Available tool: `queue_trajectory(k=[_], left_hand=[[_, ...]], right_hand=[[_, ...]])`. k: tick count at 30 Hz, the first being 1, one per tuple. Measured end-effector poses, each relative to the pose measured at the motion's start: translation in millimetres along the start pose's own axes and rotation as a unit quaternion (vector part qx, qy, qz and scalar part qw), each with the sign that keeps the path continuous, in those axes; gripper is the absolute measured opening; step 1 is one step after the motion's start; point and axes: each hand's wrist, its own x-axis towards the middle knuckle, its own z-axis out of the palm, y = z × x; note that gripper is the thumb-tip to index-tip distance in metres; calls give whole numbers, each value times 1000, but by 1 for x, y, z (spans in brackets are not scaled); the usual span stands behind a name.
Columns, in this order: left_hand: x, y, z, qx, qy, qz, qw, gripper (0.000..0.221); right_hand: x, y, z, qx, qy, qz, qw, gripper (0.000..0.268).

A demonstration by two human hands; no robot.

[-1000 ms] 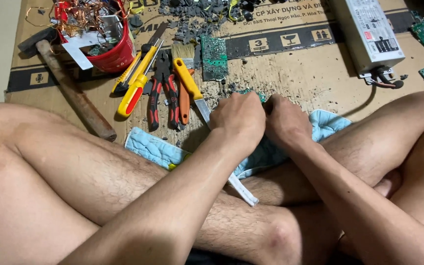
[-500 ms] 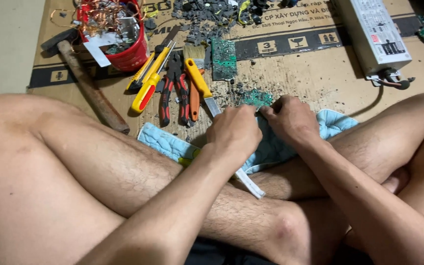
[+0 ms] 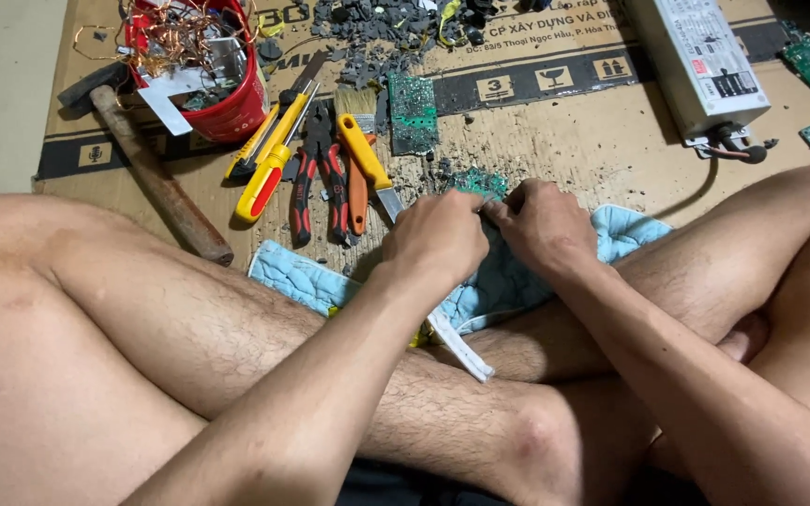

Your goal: The person is using a screwdriver and pliers to remove components from a circuit board.

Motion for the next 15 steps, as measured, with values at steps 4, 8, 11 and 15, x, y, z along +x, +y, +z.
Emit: queue_trajectory(k=[4, 8, 11, 15], left_hand=[[-17, -2, -3, -9, -8, -22, 1000, 45], [-24, -13, -9, -32, 21, -38, 999, 46], [-29, -20, -8, -64, 54, -46, 995, 48], [-38, -10, -8, -74, 60, -32, 995, 49]], right_hand=[[-5, -3, -4, 1, 1, -6, 1000, 41], [-10, -7, -12, 17, 56, -134, 989, 59], [11, -2, 0, -24, 51, -229, 972, 66], [31, 14, 10, 9, 58, -184, 981, 54]])
